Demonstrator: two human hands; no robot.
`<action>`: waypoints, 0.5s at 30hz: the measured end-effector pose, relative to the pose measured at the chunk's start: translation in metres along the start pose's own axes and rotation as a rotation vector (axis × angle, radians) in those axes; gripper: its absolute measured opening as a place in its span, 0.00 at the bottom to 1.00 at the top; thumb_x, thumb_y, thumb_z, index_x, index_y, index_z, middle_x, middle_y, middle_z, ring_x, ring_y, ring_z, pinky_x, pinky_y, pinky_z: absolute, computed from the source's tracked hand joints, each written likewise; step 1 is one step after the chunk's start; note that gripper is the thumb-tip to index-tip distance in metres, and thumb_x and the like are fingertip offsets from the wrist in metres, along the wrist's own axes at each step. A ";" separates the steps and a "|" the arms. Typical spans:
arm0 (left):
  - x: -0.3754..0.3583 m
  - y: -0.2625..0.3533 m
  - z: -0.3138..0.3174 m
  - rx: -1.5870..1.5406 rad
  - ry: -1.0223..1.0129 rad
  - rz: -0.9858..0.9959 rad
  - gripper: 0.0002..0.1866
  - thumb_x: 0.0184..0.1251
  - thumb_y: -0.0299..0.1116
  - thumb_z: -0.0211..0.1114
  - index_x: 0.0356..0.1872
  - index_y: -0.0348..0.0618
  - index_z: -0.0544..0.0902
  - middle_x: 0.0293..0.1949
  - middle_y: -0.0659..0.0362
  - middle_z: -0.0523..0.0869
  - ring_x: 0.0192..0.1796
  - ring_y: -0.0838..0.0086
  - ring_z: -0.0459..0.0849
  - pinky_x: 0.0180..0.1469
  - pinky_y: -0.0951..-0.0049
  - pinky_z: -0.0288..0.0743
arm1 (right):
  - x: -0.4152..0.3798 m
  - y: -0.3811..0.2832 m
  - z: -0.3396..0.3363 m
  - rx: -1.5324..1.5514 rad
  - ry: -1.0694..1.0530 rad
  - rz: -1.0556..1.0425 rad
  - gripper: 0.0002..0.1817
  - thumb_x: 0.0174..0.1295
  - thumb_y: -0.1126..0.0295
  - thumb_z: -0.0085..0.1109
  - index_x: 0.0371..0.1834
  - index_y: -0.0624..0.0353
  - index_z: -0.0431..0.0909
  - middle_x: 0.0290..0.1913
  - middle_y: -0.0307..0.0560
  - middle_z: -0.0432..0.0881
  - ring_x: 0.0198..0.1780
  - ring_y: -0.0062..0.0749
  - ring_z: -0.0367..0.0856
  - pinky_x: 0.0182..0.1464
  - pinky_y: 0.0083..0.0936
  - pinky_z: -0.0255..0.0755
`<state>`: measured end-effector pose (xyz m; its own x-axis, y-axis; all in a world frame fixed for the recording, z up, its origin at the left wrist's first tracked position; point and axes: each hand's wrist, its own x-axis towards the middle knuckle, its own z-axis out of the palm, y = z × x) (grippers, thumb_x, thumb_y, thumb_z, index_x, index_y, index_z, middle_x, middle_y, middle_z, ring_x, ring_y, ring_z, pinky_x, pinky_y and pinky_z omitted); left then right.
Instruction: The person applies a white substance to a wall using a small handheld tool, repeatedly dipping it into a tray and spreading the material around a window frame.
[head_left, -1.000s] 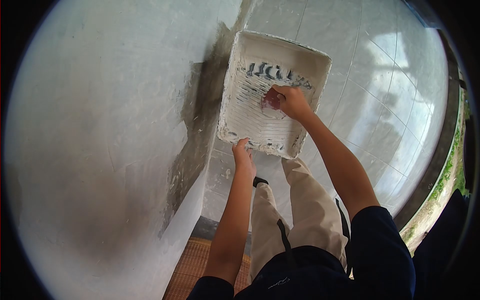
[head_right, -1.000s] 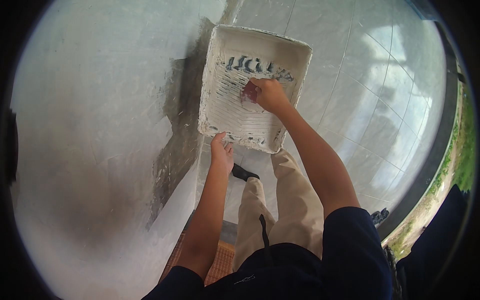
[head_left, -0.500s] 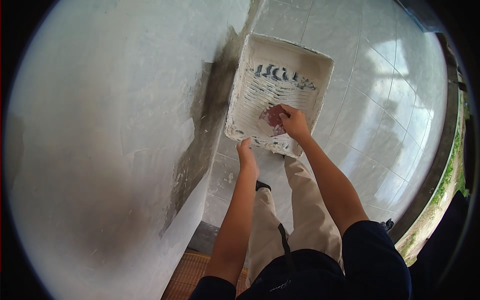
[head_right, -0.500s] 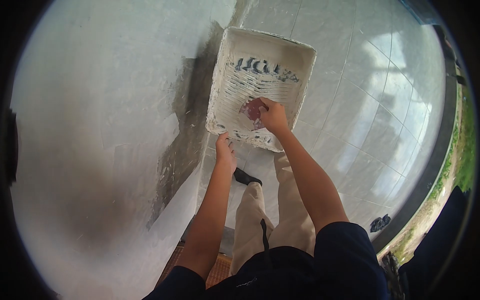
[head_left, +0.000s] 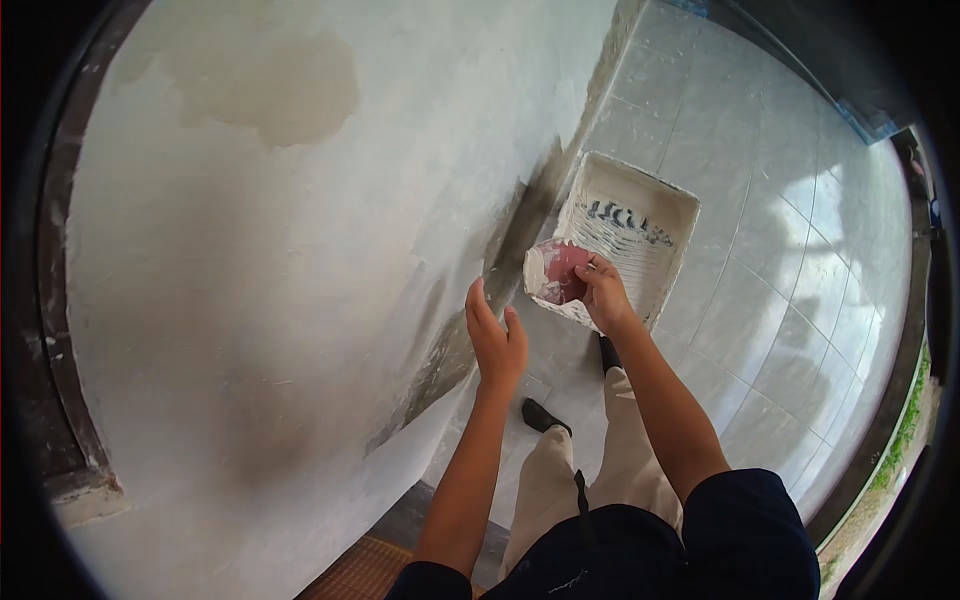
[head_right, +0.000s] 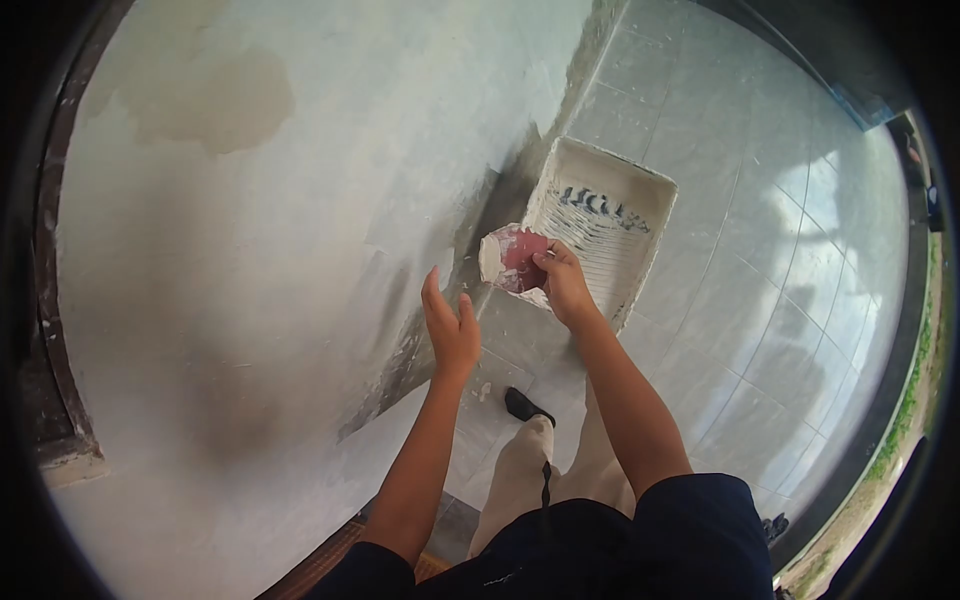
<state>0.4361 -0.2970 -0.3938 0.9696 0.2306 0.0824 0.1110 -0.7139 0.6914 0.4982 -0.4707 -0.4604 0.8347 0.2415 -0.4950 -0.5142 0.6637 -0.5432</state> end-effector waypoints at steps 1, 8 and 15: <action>0.004 0.004 -0.012 0.001 0.017 0.047 0.33 0.67 0.24 0.55 0.72 0.30 0.57 0.69 0.36 0.64 0.71 0.41 0.64 0.73 0.49 0.57 | -0.003 -0.005 0.017 0.007 -0.047 -0.012 0.13 0.71 0.79 0.46 0.56 0.66 0.73 0.50 0.50 0.83 0.48 0.35 0.85 0.53 0.35 0.80; 0.008 0.032 -0.105 0.110 0.153 0.252 0.32 0.63 0.23 0.56 0.70 0.29 0.62 0.66 0.38 0.69 0.68 0.44 0.69 0.70 0.51 0.63 | -0.040 -0.025 0.110 0.053 -0.236 -0.030 0.18 0.71 0.79 0.45 0.63 0.66 0.70 0.57 0.49 0.82 0.57 0.35 0.82 0.61 0.37 0.76; 0.009 0.057 -0.178 0.178 0.291 0.434 0.32 0.61 0.21 0.57 0.69 0.30 0.64 0.64 0.39 0.71 0.65 0.45 0.72 0.67 0.53 0.68 | -0.076 -0.031 0.192 0.059 -0.427 -0.126 0.20 0.70 0.78 0.47 0.65 0.66 0.70 0.60 0.49 0.81 0.62 0.34 0.79 0.68 0.36 0.71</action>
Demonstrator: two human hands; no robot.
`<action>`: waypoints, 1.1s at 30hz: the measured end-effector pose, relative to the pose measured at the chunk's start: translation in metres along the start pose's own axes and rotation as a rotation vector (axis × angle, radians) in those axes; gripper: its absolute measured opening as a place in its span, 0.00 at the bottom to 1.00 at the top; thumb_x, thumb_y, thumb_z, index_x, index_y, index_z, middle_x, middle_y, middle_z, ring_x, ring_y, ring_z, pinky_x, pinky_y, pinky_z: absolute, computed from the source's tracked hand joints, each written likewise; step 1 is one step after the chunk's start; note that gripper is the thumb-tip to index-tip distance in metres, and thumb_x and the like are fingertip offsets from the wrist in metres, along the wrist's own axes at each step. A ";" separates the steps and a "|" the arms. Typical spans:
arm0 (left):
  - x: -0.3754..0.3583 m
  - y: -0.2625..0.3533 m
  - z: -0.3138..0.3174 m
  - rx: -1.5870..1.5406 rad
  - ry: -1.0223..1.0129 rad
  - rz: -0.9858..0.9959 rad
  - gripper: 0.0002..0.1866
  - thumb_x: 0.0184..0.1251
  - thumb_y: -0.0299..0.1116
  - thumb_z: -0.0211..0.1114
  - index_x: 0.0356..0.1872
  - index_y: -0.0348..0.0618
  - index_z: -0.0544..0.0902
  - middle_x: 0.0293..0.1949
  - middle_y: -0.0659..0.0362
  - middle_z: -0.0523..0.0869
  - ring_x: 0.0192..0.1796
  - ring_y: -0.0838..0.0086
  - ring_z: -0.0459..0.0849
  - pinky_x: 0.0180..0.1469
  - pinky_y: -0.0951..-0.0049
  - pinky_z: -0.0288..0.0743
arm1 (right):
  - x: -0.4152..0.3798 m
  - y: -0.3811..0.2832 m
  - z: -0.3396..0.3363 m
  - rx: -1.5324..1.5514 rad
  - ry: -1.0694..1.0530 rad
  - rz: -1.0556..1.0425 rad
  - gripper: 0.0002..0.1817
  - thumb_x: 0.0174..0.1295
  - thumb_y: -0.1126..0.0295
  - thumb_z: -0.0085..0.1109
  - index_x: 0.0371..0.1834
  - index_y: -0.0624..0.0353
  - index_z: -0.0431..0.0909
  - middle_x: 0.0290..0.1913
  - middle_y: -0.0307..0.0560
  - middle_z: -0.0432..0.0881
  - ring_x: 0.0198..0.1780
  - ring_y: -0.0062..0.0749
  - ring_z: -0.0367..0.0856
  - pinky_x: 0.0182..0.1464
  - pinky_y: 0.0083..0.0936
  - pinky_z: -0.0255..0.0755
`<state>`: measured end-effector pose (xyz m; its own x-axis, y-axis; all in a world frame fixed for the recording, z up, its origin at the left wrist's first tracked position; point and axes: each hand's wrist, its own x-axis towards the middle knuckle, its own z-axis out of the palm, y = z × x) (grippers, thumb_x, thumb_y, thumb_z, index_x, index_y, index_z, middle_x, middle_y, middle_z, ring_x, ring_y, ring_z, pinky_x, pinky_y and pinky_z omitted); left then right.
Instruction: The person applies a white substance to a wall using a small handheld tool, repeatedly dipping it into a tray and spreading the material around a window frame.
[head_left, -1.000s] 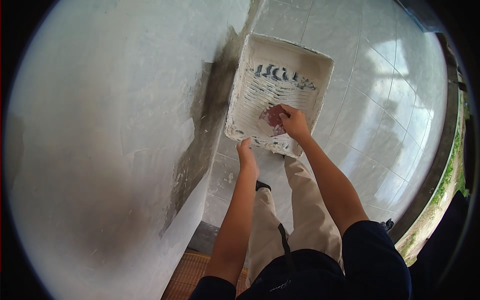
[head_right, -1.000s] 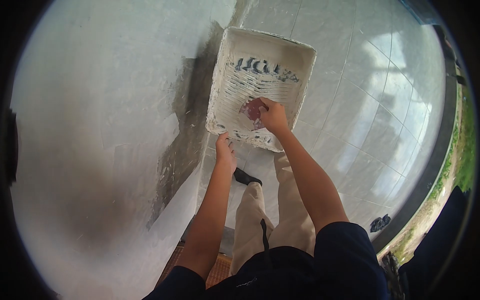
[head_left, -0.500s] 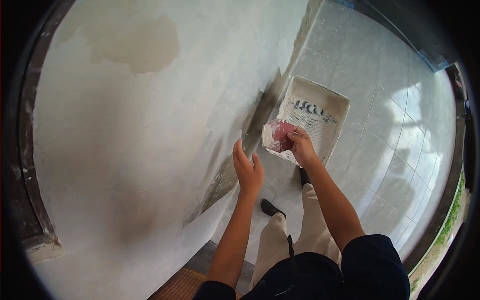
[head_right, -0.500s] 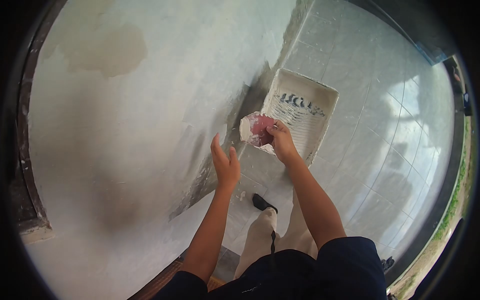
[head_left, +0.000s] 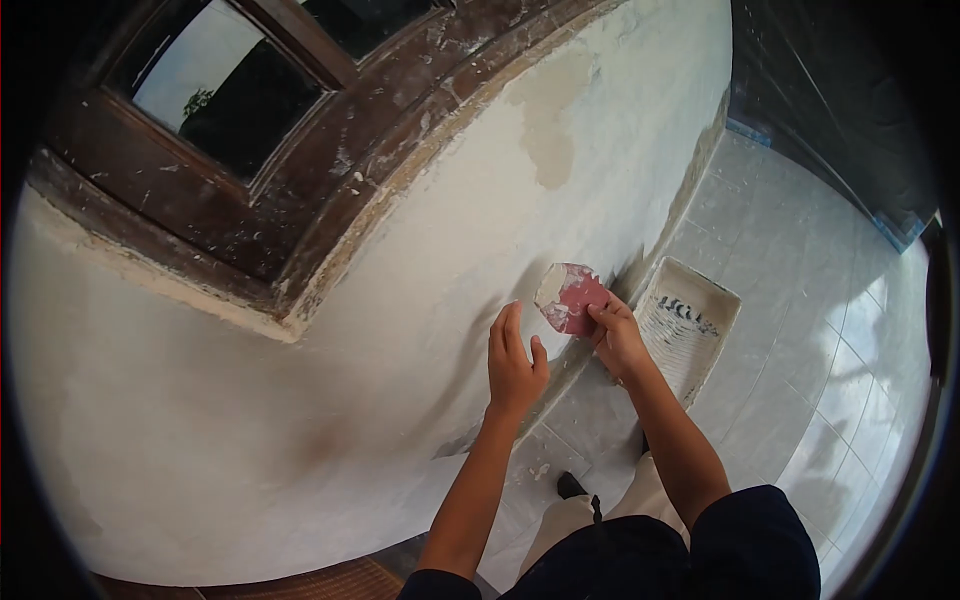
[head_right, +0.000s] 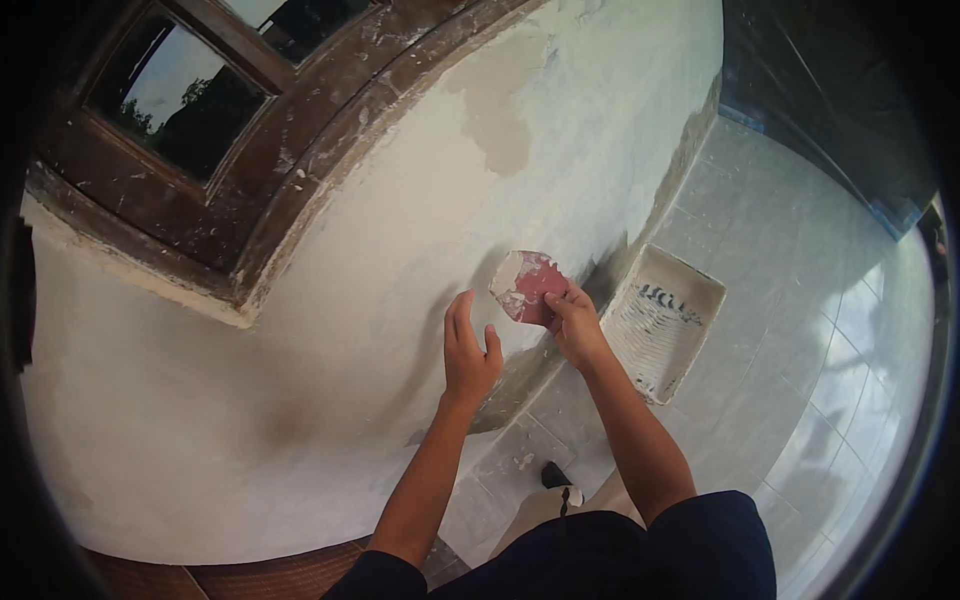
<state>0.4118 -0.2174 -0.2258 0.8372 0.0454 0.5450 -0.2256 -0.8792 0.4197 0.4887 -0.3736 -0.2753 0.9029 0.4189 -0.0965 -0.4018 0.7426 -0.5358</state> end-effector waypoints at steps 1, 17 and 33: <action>0.002 0.000 -0.008 0.006 0.015 0.011 0.32 0.61 0.21 0.57 0.69 0.30 0.64 0.64 0.39 0.71 0.65 0.45 0.72 0.67 0.53 0.68 | 0.000 0.000 0.011 -0.005 0.002 -0.016 0.20 0.70 0.78 0.47 0.65 0.66 0.69 0.59 0.49 0.81 0.61 0.36 0.80 0.66 0.37 0.72; -0.009 -0.004 -0.169 0.170 0.189 0.330 0.28 0.58 0.24 0.59 0.63 0.34 0.72 0.55 0.44 0.78 0.57 0.50 0.77 0.61 0.53 0.70 | -0.058 0.019 0.160 0.036 -0.141 -0.164 0.16 0.72 0.78 0.45 0.62 0.67 0.69 0.60 0.51 0.79 0.62 0.37 0.79 0.65 0.38 0.74; 0.044 0.012 -0.248 0.406 0.491 0.429 0.24 0.56 0.25 0.60 0.57 0.34 0.74 0.52 0.46 0.79 0.55 0.52 0.77 0.58 0.53 0.69 | -0.044 -0.018 0.286 0.064 -0.437 -0.248 0.15 0.74 0.78 0.43 0.61 0.67 0.69 0.59 0.50 0.79 0.59 0.32 0.80 0.65 0.34 0.73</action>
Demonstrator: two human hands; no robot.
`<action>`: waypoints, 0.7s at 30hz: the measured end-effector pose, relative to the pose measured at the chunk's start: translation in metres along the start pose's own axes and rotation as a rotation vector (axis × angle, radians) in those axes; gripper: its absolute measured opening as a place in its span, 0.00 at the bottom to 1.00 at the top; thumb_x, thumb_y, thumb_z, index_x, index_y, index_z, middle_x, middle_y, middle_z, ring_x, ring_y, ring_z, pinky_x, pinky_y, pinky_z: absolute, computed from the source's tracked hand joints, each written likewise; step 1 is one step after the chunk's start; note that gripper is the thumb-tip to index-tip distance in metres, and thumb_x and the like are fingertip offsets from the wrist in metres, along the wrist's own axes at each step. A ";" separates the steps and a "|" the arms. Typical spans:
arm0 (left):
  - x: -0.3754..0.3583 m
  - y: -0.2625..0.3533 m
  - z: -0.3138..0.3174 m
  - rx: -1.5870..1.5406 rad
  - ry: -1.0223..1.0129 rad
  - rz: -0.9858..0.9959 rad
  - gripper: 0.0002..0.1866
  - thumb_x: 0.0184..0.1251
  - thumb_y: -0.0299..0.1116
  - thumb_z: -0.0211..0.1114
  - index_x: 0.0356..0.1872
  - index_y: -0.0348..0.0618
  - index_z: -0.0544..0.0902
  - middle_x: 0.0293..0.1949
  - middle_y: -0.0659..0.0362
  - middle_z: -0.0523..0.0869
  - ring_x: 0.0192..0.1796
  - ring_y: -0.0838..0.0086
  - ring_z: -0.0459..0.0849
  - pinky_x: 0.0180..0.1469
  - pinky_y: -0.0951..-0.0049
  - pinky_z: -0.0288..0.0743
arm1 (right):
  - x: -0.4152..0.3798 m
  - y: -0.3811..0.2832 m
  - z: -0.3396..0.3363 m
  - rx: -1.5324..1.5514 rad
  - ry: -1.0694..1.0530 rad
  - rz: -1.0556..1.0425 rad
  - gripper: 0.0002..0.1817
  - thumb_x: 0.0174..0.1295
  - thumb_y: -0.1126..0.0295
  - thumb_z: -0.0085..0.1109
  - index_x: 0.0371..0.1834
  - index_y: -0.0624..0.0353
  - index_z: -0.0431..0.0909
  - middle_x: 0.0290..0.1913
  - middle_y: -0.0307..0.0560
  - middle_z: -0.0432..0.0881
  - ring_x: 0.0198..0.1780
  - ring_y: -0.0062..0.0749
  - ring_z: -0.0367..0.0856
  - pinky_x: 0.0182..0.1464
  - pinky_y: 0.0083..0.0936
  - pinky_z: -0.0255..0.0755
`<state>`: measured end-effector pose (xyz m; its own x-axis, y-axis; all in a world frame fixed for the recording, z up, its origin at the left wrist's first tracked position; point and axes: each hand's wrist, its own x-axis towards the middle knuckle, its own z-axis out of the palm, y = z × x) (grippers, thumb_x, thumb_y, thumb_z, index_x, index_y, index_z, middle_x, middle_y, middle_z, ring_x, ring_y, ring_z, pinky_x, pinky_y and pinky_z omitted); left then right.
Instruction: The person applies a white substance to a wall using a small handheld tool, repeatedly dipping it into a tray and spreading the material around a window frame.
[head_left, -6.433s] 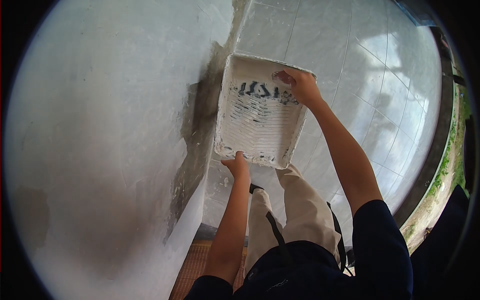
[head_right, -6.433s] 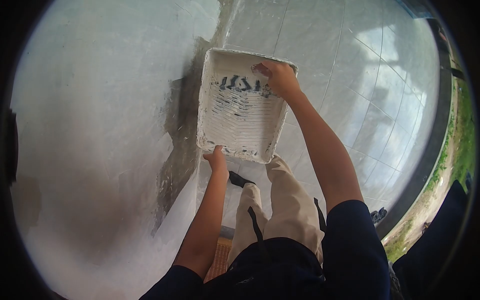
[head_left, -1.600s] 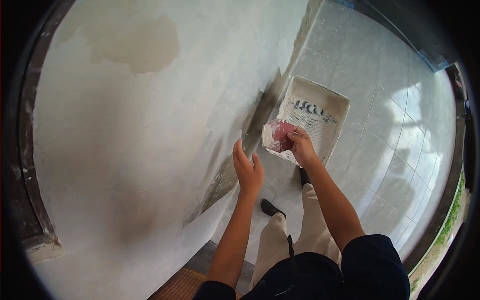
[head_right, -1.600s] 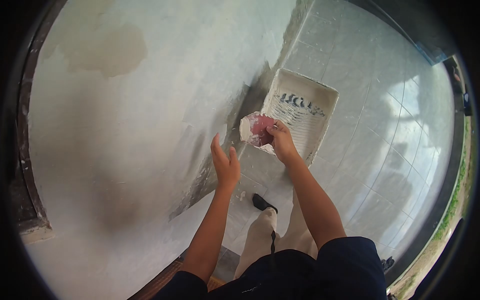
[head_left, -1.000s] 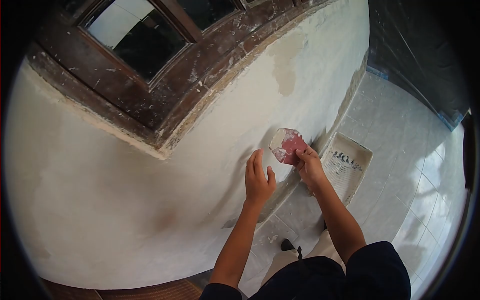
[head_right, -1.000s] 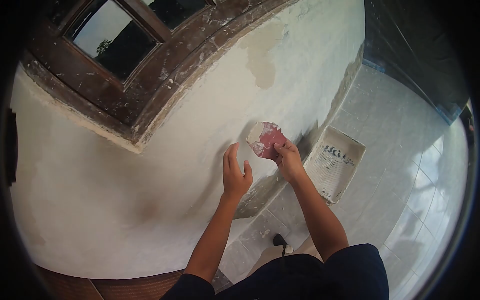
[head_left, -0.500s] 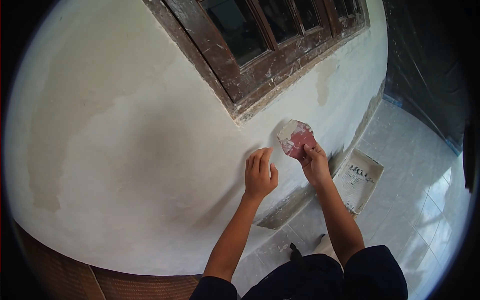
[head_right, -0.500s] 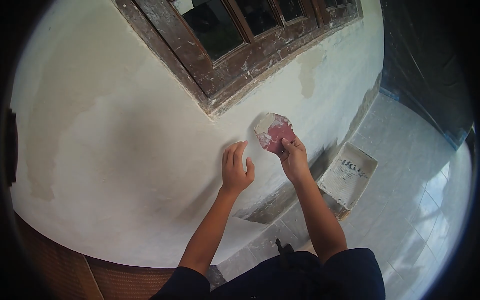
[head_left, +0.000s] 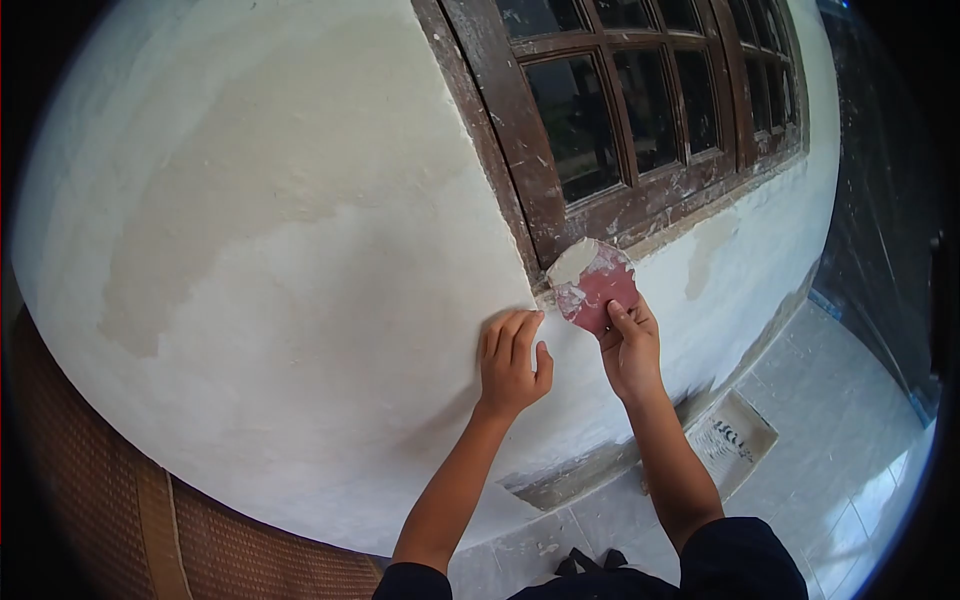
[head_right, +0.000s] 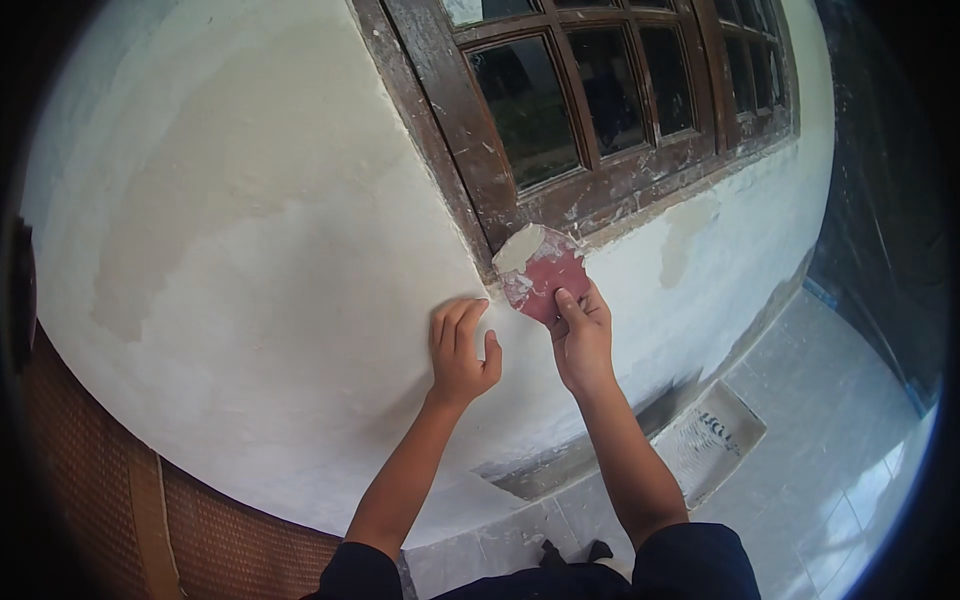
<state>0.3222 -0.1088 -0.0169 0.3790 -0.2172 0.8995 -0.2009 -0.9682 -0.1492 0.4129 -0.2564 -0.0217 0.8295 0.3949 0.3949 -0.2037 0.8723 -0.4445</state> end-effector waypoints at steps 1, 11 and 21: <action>0.002 -0.001 -0.003 0.014 0.005 -0.002 0.24 0.56 0.25 0.60 0.57 0.34 0.74 0.52 0.46 0.79 0.55 0.52 0.77 0.58 0.53 0.69 | 0.002 0.001 0.007 0.000 -0.015 -0.007 0.15 0.74 0.79 0.43 0.62 0.68 0.69 0.58 0.51 0.79 0.59 0.32 0.80 0.65 0.34 0.74; 0.034 -0.032 -0.053 0.176 0.031 0.048 0.23 0.58 0.27 0.60 0.58 0.37 0.75 0.54 0.50 0.79 0.59 0.54 0.75 0.61 0.55 0.66 | 0.008 0.018 0.068 0.004 -0.006 0.001 0.16 0.74 0.79 0.44 0.63 0.67 0.69 0.57 0.49 0.79 0.56 0.29 0.80 0.63 0.31 0.75; 0.071 -0.086 -0.162 0.345 -0.003 0.171 0.25 0.60 0.30 0.58 0.61 0.40 0.73 0.58 0.52 0.78 0.66 0.51 0.72 0.66 0.53 0.61 | -0.019 0.056 0.150 -0.299 0.004 -0.234 0.18 0.75 0.78 0.44 0.65 0.70 0.68 0.57 0.51 0.80 0.58 0.29 0.79 0.63 0.28 0.72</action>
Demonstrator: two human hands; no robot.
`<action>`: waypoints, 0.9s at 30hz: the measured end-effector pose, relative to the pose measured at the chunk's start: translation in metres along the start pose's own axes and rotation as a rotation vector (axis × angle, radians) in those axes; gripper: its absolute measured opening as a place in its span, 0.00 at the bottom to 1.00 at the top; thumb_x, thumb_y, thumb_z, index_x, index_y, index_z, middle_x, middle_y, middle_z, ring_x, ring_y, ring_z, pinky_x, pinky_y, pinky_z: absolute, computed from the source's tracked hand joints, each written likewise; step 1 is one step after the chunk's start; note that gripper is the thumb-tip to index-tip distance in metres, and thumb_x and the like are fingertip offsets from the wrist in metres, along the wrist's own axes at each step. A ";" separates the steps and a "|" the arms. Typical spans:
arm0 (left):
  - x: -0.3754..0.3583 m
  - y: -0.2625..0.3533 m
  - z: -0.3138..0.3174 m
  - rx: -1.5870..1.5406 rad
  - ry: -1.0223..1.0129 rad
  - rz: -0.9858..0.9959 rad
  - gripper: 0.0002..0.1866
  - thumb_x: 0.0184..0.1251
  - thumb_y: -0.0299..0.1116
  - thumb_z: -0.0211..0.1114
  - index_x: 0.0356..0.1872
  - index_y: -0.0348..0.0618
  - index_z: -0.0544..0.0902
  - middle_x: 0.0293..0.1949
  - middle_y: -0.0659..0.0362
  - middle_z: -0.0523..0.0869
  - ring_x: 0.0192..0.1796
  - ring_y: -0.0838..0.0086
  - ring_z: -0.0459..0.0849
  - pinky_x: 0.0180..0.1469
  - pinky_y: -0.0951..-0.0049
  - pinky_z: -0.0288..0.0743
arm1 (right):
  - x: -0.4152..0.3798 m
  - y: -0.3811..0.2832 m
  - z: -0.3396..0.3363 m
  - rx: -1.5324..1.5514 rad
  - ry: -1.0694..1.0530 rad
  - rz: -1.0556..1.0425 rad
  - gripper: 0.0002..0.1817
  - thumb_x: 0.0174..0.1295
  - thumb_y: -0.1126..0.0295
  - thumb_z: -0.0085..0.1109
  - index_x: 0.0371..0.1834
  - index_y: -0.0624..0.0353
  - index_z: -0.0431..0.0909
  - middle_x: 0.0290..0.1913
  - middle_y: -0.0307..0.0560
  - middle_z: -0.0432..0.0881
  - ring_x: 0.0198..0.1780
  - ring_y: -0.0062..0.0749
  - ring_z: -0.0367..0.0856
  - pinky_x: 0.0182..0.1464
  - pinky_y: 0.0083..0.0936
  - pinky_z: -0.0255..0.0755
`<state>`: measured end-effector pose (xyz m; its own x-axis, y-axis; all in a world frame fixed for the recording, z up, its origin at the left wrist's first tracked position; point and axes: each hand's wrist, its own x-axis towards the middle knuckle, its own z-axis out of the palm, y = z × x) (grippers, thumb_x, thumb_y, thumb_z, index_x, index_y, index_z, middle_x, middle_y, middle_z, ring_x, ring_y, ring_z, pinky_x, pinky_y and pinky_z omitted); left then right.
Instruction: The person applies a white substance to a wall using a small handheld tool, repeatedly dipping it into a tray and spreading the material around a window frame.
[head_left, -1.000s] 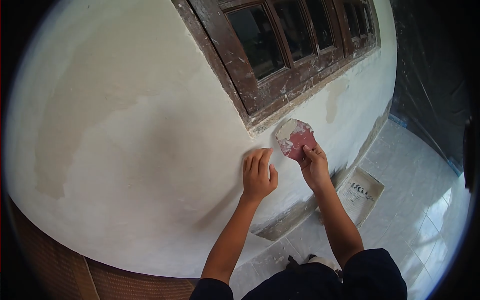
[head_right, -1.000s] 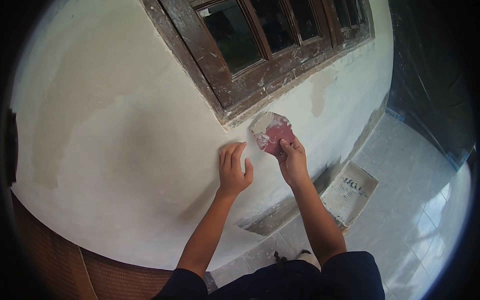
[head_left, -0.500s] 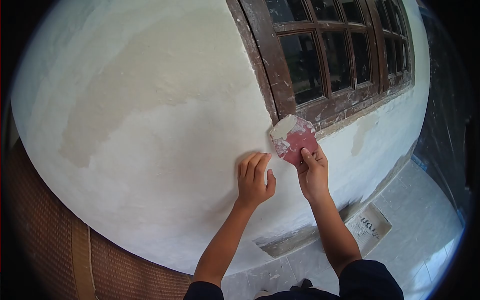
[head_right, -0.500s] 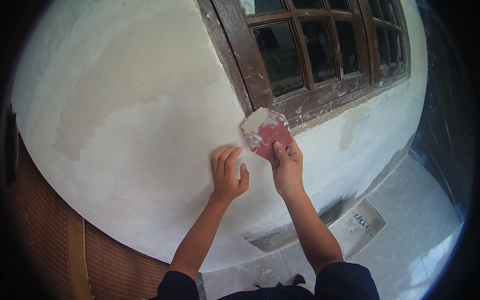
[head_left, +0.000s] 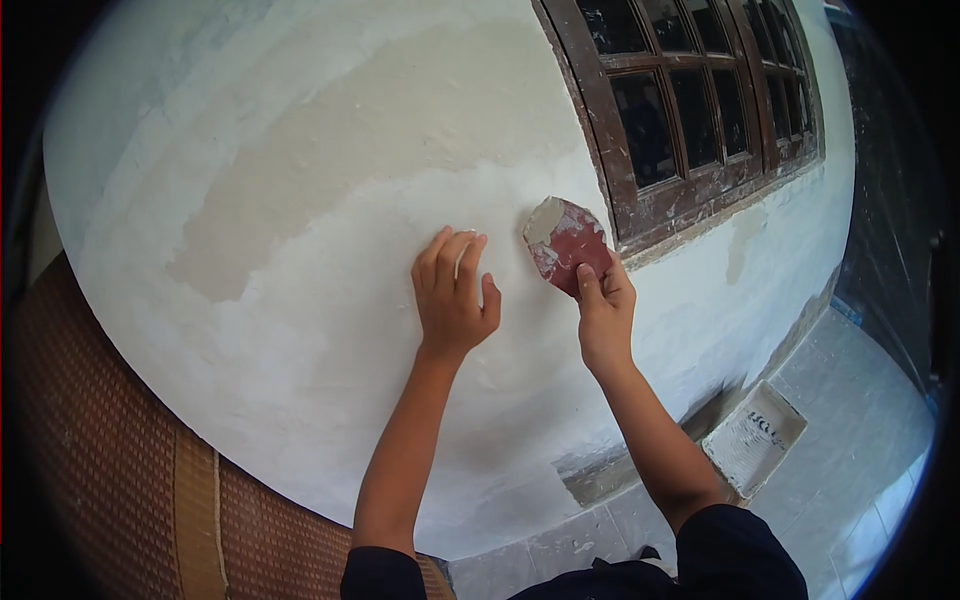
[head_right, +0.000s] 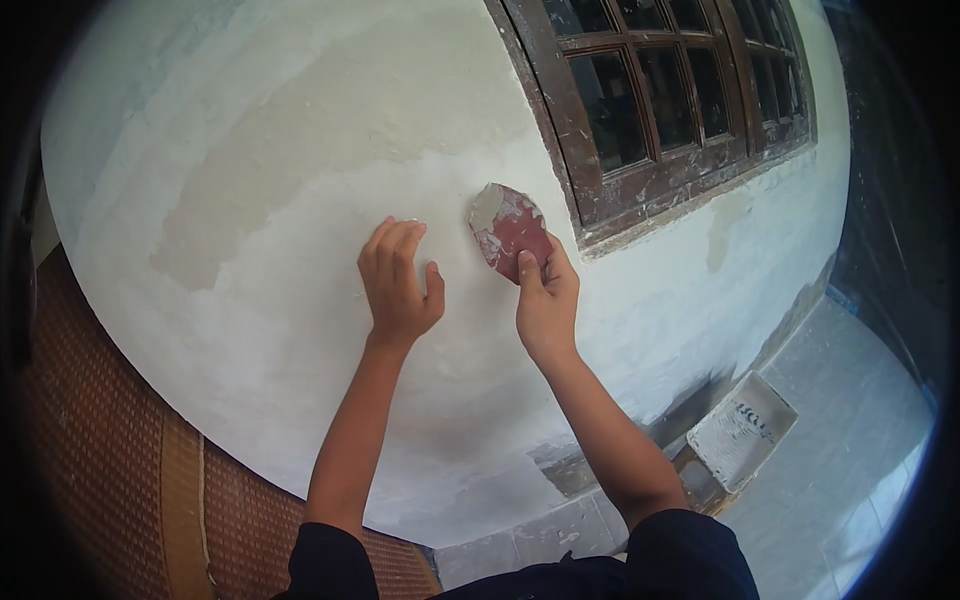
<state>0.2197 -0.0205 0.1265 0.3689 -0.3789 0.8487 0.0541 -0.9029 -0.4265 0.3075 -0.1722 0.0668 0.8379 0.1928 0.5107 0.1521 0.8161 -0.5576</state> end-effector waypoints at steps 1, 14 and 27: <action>0.003 -0.011 -0.008 0.041 -0.010 0.012 0.25 0.60 0.30 0.58 0.61 0.41 0.73 0.59 0.51 0.77 0.67 0.51 0.71 0.66 0.53 0.61 | -0.004 -0.001 0.009 -0.065 -0.007 -0.042 0.18 0.75 0.78 0.45 0.65 0.70 0.69 0.56 0.52 0.81 0.58 0.30 0.79 0.63 0.28 0.72; 0.068 -0.085 -0.026 0.307 0.042 0.216 0.25 0.65 0.35 0.55 0.64 0.43 0.71 0.66 0.51 0.72 0.71 0.51 0.67 0.69 0.50 0.59 | 0.019 0.030 0.069 -0.777 0.048 -0.797 0.29 0.58 0.91 0.49 0.65 0.67 0.73 0.61 0.65 0.78 0.66 0.57 0.75 0.66 0.44 0.73; 0.063 -0.088 -0.026 0.251 0.174 0.213 0.23 0.69 0.39 0.54 0.63 0.44 0.68 0.64 0.51 0.75 0.69 0.50 0.70 0.67 0.51 0.57 | 0.029 0.068 0.095 -1.153 -0.017 -0.872 0.26 0.59 0.79 0.56 0.64 0.72 0.73 0.66 0.71 0.72 0.68 0.66 0.71 0.65 0.48 0.73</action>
<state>0.2137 0.0298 0.2258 0.2344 -0.6015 0.7637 0.2269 -0.7301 -0.6446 0.2921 -0.0596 0.1056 0.2541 -0.1145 0.9604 0.9389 -0.2089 -0.2733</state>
